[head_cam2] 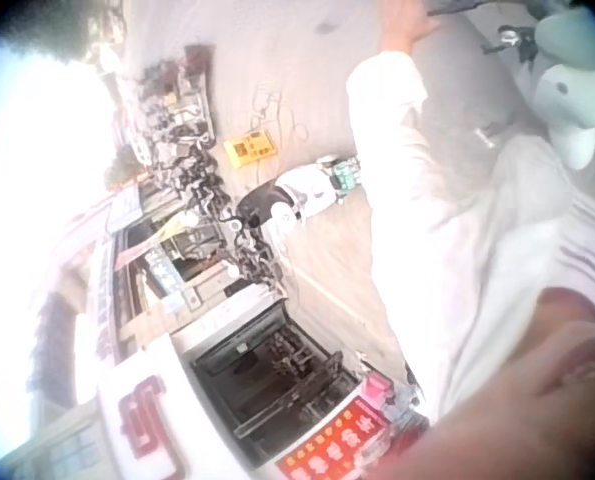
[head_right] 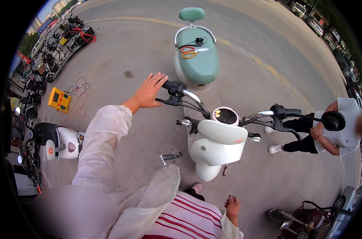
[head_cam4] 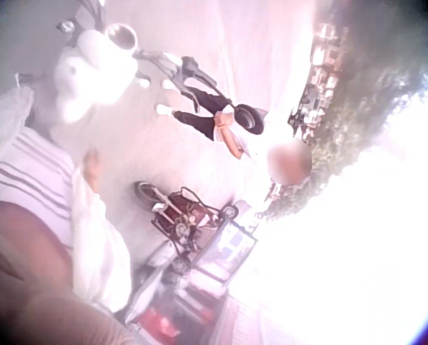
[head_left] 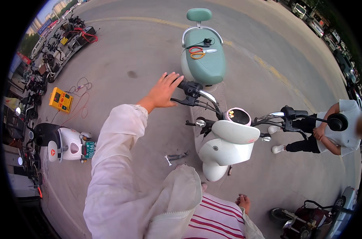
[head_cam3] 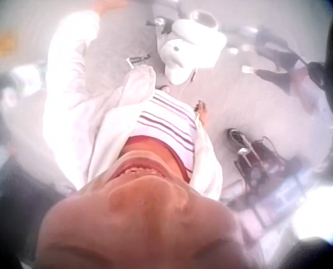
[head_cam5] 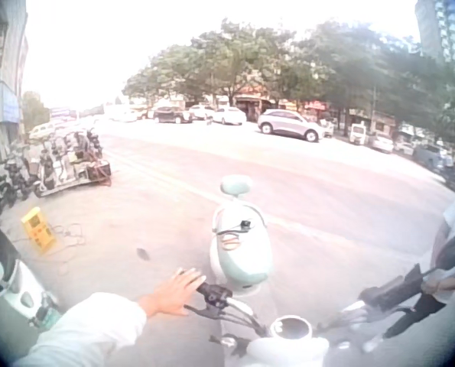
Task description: The person repairs a white electric scooter. They use a screwdriver to adjust components near the front wheel and handlebar, then use scissors to cut a cable near the handlebar. The person also retrieves a roll of tape from a tool cart.
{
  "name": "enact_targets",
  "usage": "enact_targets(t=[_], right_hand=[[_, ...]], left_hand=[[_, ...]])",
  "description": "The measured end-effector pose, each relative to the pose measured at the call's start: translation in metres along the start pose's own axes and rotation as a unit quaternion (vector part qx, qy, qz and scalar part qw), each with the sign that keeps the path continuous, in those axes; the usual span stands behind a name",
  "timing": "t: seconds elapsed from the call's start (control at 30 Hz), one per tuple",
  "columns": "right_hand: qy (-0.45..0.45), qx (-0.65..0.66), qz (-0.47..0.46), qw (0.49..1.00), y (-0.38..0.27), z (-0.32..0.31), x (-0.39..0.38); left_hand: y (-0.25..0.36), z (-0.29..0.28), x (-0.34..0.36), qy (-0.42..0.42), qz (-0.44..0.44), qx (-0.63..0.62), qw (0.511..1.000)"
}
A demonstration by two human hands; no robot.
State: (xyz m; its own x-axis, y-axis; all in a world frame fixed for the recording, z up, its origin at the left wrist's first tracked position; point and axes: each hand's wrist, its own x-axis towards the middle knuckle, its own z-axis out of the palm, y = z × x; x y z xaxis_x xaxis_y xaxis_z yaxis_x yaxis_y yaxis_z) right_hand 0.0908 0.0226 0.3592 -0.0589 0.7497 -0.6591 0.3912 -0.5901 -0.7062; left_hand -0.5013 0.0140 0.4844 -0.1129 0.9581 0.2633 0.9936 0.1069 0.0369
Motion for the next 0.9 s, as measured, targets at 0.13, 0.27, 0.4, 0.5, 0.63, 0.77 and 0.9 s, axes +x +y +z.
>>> enact_targets(t=[0.13, 0.27, 0.4, 0.5, 0.63, 0.77, 0.9], right_hand=[[0.013, -0.028, 0.023, 0.999, 0.017, 0.007, -0.015], [0.017, -0.039, 0.038, 0.998, 0.019, 0.02, -0.014], [0.048, -0.033, 0.027, 0.998, 0.014, 0.027, -0.021], [0.072, -0.001, 0.043, 0.996, 0.013, 0.046, -0.031], [0.108, 0.024, 0.059, 0.992, 0.003, 0.084, -0.051], [0.078, 0.059, 0.071, 0.993, -0.004, 0.15, -0.052], [0.008, 0.06, 0.048, 0.997, -0.018, 0.189, -0.064]], left_hand=[[-0.016, 0.007, 0.012, 0.048, 0.036, -0.057, 0.997], [-0.023, 0.006, 0.023, 0.049, 0.072, -0.004, 0.996], [-0.03, 0.001, 0.025, -0.007, 0.074, 0.005, 0.997], [-0.029, -0.002, 0.021, -0.021, 0.07, -0.008, 0.997], [-0.009, -0.017, -0.001, 0.023, 0.052, -0.044, 0.997], [0.0, -0.001, 0.0, -0.019, 0.02, -0.06, 0.998], [-0.018, 0.017, 0.005, 0.049, 0.07, -0.047, 0.995]])
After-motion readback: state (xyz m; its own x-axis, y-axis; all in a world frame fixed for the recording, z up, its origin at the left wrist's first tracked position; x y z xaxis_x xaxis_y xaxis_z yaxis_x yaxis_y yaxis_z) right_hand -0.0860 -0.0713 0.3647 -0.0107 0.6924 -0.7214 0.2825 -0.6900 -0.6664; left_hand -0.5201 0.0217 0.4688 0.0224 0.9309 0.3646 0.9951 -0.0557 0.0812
